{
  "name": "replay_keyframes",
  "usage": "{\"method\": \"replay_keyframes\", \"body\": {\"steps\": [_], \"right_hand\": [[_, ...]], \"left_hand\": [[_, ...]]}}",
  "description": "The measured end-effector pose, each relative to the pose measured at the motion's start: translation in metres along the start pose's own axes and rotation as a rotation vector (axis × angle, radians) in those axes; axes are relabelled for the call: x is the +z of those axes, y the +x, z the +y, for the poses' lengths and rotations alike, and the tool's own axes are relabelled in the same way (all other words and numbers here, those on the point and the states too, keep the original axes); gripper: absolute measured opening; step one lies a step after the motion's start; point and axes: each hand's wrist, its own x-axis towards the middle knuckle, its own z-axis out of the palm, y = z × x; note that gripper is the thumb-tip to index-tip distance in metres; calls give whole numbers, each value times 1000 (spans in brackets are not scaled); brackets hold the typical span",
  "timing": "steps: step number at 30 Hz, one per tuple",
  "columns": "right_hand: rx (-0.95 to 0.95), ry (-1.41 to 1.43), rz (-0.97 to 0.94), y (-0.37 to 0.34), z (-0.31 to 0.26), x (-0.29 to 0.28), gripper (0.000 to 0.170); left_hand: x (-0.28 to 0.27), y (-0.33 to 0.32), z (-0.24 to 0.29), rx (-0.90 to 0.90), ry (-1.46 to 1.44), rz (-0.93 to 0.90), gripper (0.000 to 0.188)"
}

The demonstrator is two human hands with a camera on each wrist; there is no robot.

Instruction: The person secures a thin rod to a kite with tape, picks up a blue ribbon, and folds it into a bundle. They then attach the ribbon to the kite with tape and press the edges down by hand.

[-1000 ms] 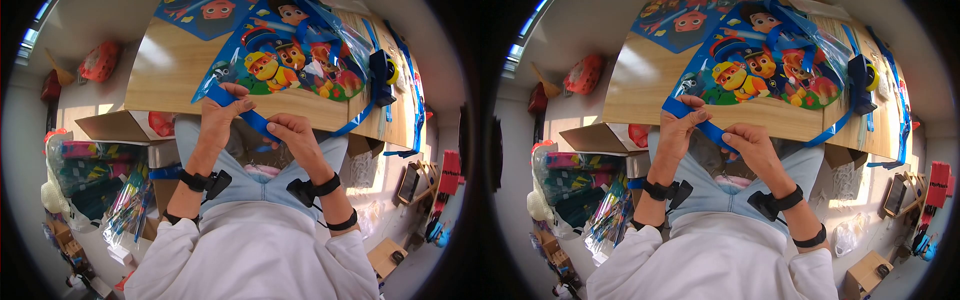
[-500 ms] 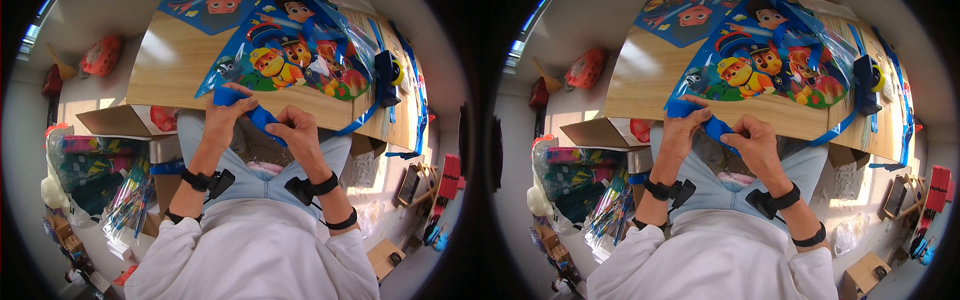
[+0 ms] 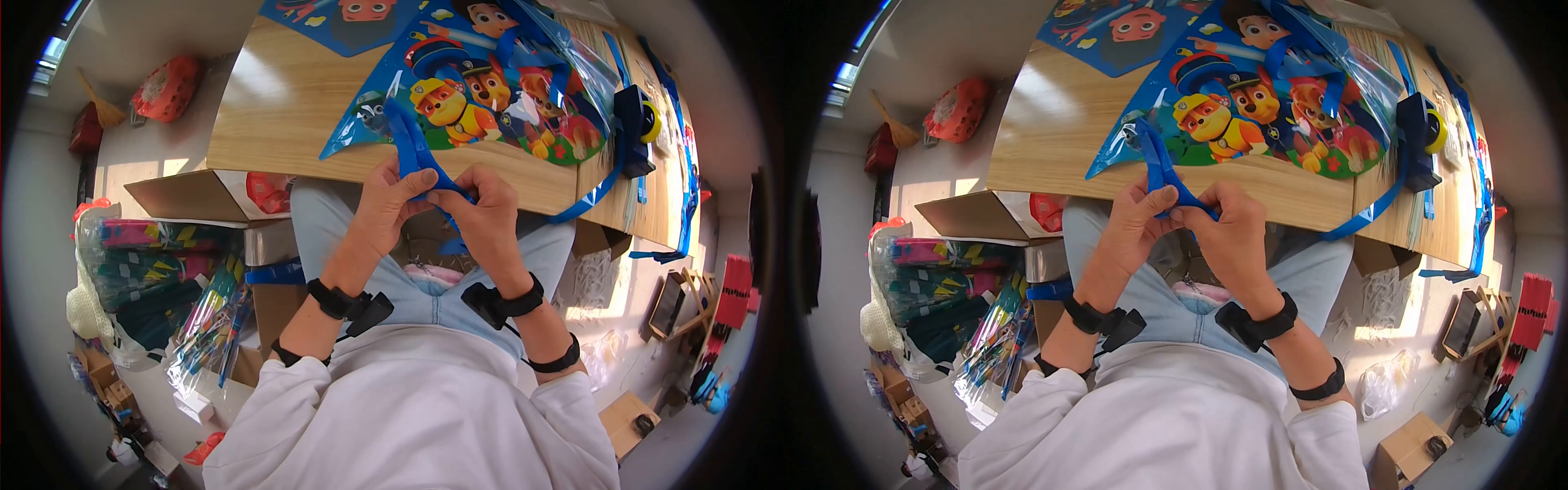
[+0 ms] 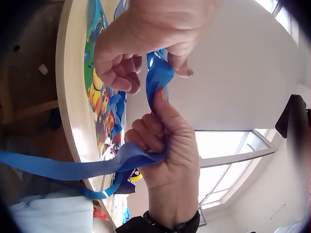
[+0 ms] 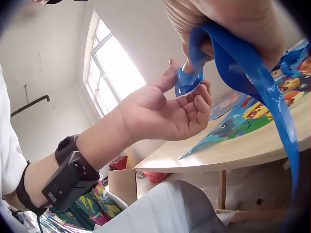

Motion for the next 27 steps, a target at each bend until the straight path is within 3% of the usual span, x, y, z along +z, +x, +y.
{"method": "replay_keyframes", "body": {"steps": [5, 8, 11, 17, 27], "right_hand": [[-59, -39, -66, 2, -1, 1, 17], [108, 196, -163, 7, 8, 1, 10], [100, 158, -256, 12, 14, -4, 5], [-31, -18, -117, 8, 2, 2, 13], [-16, -19, -86, 7, 6, 5, 21]], "left_hand": [[-4, 2, -3, 49, 30, 28, 28], [-16, 7, -1, 90, 81, 12, 25], [-16, 7, -4, 157, 52, 42, 21], [-7, 4, 3, 87, -11, 31, 17], [-5, 6, 1, 112, -19, 64, 17]]}}
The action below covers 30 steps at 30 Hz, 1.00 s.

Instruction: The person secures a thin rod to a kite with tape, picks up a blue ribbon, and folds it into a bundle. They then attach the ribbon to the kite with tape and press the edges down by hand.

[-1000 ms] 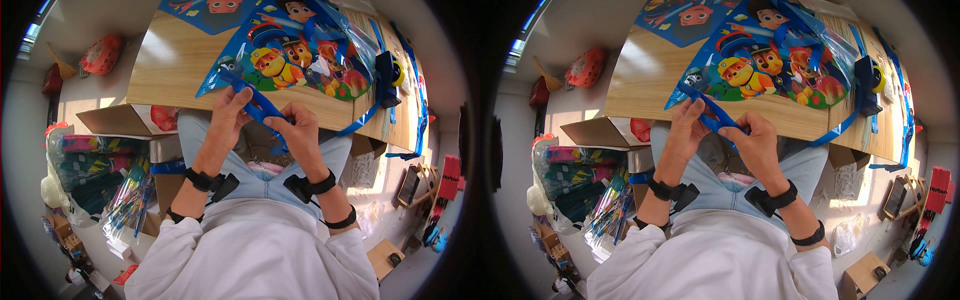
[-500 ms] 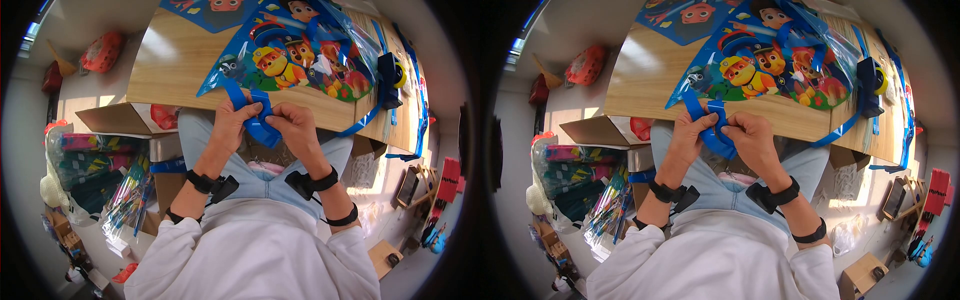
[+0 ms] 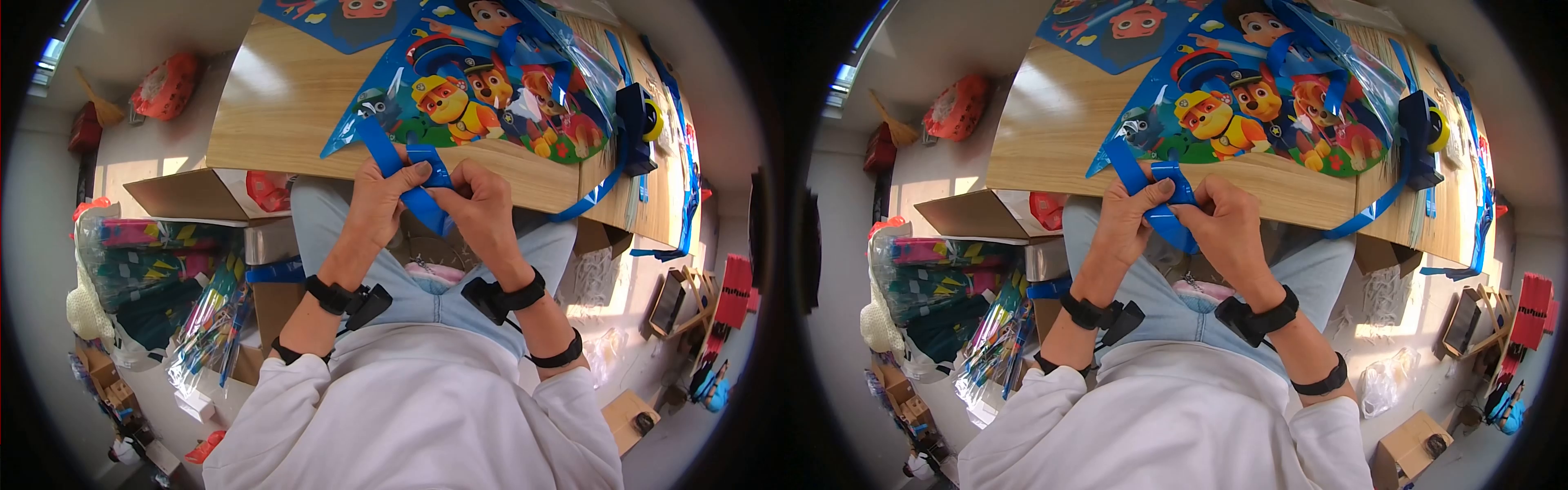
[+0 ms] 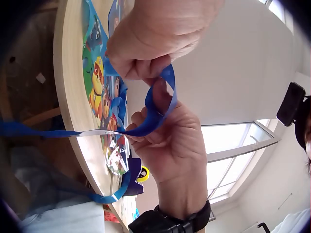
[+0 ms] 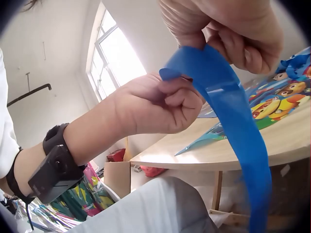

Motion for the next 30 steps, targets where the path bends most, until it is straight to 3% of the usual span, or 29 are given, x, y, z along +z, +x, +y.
{"method": "replay_keyframes", "body": {"steps": [8, 12, 17, 23, 30], "right_hand": [[146, 316, -156, 5, 12, -5, 11], [122, 262, -132, 5, 10, -5, 12], [92, 159, -41, 2, 6, -1, 14], [166, 641, -107, 4, 11, 9, 14], [244, 723, -112, 7, 22, 13, 19]], "left_hand": [[-3, 2, 3, 51, 44, 25, 16], [-4, 3, 6, 49, 72, 7, 16], [-3, 7, -3, 122, 90, 154, 17], [5, 5, -2, 162, 20, 210, 19], [7, 6, 0, 183, 3, 226, 18]]}}
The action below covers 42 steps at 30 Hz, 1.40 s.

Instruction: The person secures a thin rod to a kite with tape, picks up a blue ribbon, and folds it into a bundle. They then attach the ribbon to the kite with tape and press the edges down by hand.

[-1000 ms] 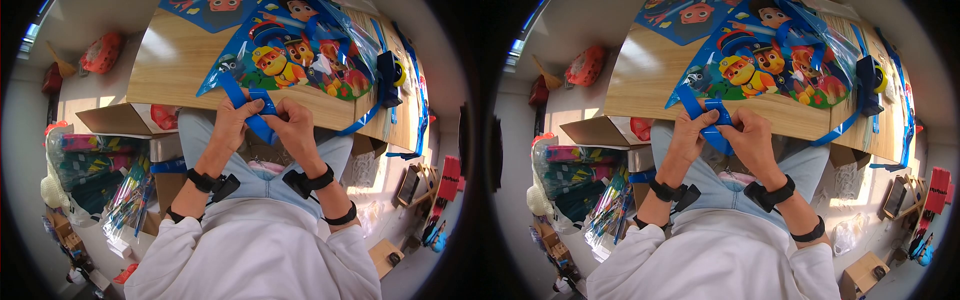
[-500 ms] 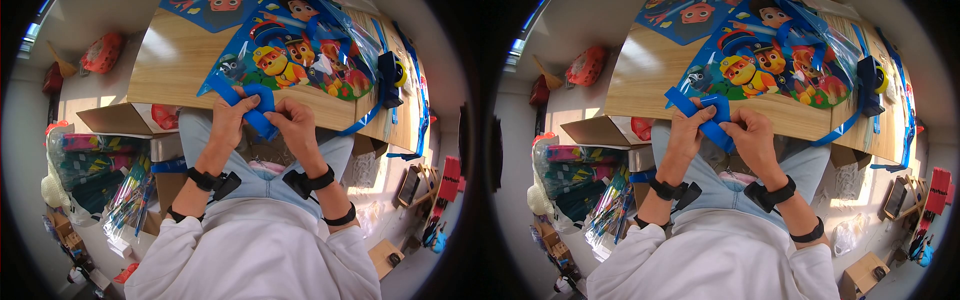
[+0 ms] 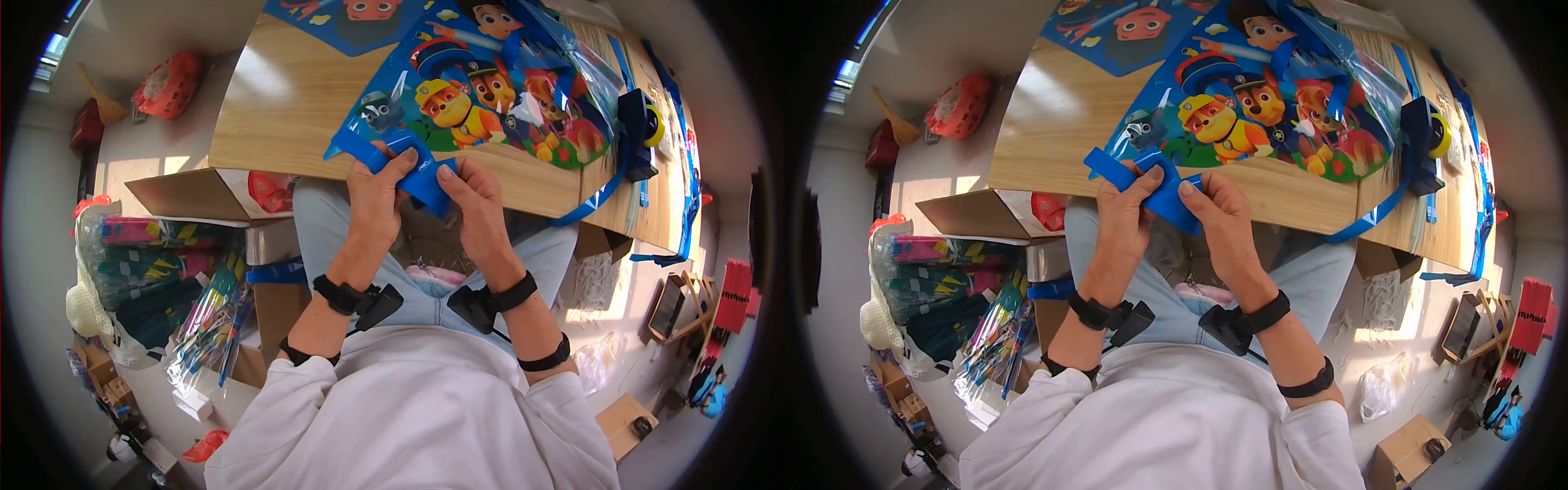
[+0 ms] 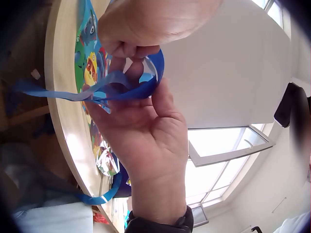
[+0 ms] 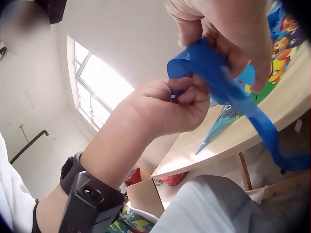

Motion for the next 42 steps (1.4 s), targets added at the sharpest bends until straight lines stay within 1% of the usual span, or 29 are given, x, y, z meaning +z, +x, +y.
{"method": "replay_keyframes", "body": {"steps": [2, 5, 8, 9, 11, 14, 21, 24, 27, 30, 33, 36, 39, 41, 42], "right_hand": [[6, 6, 14, -1, -7, 8, 18], [137, -149, 10, -7, -14, 8, 17], [32, -154, 130, -3, -9, 11, 14], [-25, -230, 146, -1, -8, 11, 14], [-140, -381, 177, 2, -5, 11, 13], [-174, -518, 181, 5, -6, 9, 12], [-135, -520, 154, 14, -15, 9, 11], [-125, -489, 153, 17, -16, 11, 11], [-106, -448, 152, 18, -18, 13, 12], [-116, -395, 155, 22, -18, 14, 13], [-136, -376, 169, 28, -20, 13, 13], [-167, -421, 179, 34, -23, 14, 12], [-174, -524, 165, 35, -28, 16, 11], [-183, -584, 136, 37, -28, 15, 11], [-186, -563, 135, 38, -27, 15, 11]], "left_hand": [[-4, 4, -3, 0, 20, -7, 17], [-6, 7, -4, 13, 43, -14, 15], [-8, 10, 0, -10, 52, -9, 12], [-8, 11, 1, -24, 53, -5, 13], [-9, 17, -1, 32, -17, 2, 12], [-9, 29, 7, 68, -76, -21, 13], [-26, 56, 16, 213, 36, -7, 17], [-30, 59, 22, 203, 119, -14, 16], [-30, 61, 28, 144, 74, -64, 17], [-28, 59, 34, 119, 54, -66, 18], [-38, 65, 30, 199, 270, -34, 21], [-47, 71, 32, 195, 318, -18, 24], [-54, 76, 43, 87, 218, 32, 24], [-57, 80, 46, 105, 135, 17, 24], [-57, 81, 47, 110, 95, 7, 24]]}}
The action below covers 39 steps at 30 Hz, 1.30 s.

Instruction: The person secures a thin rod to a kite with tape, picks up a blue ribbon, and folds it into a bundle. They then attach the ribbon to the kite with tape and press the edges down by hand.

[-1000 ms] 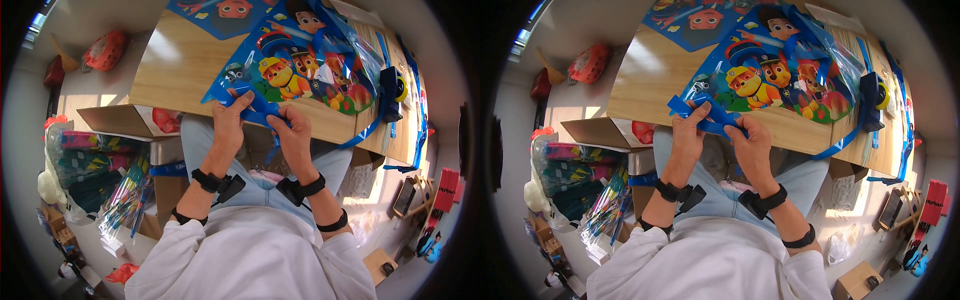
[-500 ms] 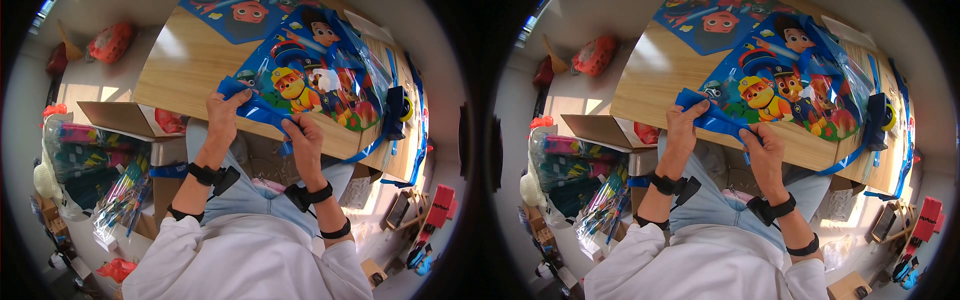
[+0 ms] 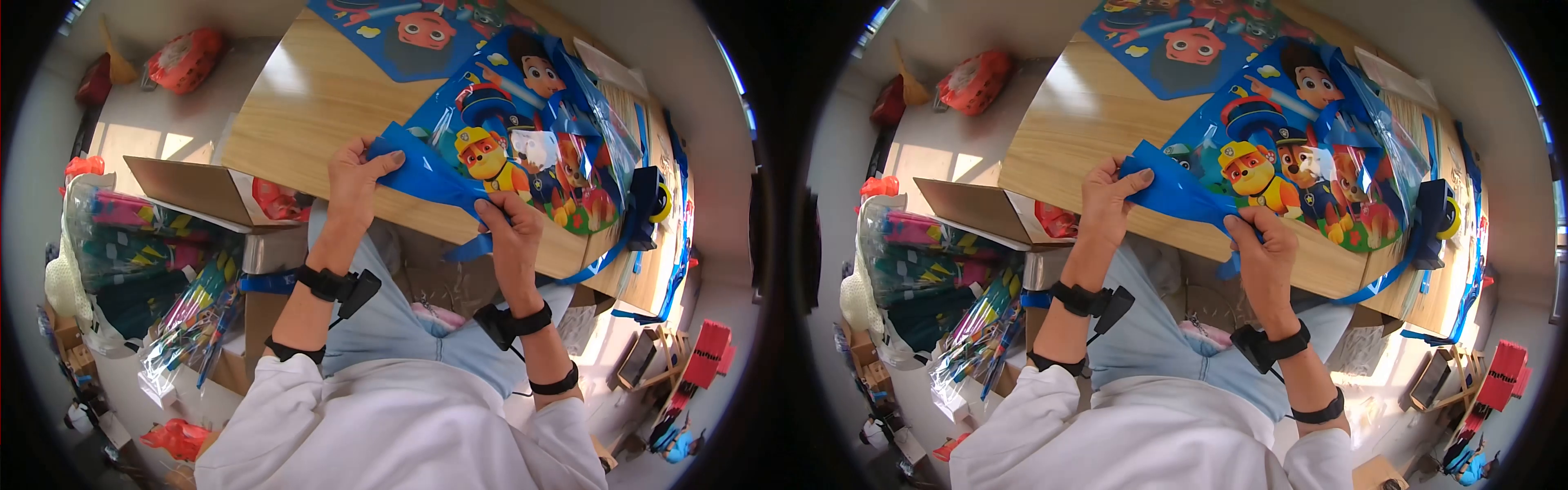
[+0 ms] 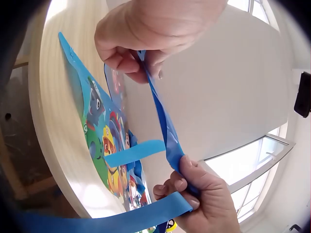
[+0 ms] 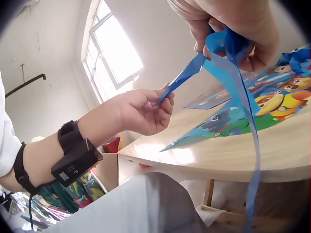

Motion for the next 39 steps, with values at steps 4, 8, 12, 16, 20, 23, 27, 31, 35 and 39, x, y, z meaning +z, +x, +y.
{"method": "replay_keyframes", "body": {"steps": [4, 8, 12, 16, 20, 23, 27, 31, 35, 39], "right_hand": [[23, 81, 0, 3, 0, 3, 10], [44, 118, -25, 8, -7, 2, 10], [23, 88, -32, 17, -6, 5, 10], [3, 50, -49, 22, -12, 7, 9], [11, 38, -52, 24, -14, 9, 9], [6, 10, -73, 25, -13, 8, 8], [35, -23, -98, 26, -16, 4, 8], [29, -26, -100, 27, -15, -1, 8], [-24, -44, -107, 28, -12, -9, 8], [-65, -151, -240, 23, -29, -22, 7]], "left_hand": [[-6, 3, 3, -7, -33, -49, 28], [-7, 3, 11, 56, 126, -42, 30], [-8, 6, 13, 127, 109, -25, 32], [-13, 11, 14, 141, 207, 16, 32], [-20, 14, 13, 144, 254, 34, 29], [-22, 14, 16, 126, 255, 51, 28], [-22, 11, 16, 116, 264, 57, 25], [-18, 8, 22, 79, 295, 17, 20], [-24, 7, 24, 95, 333, -105, 22], [-41, 4, 33, -127, 556, -436, 32]]}}
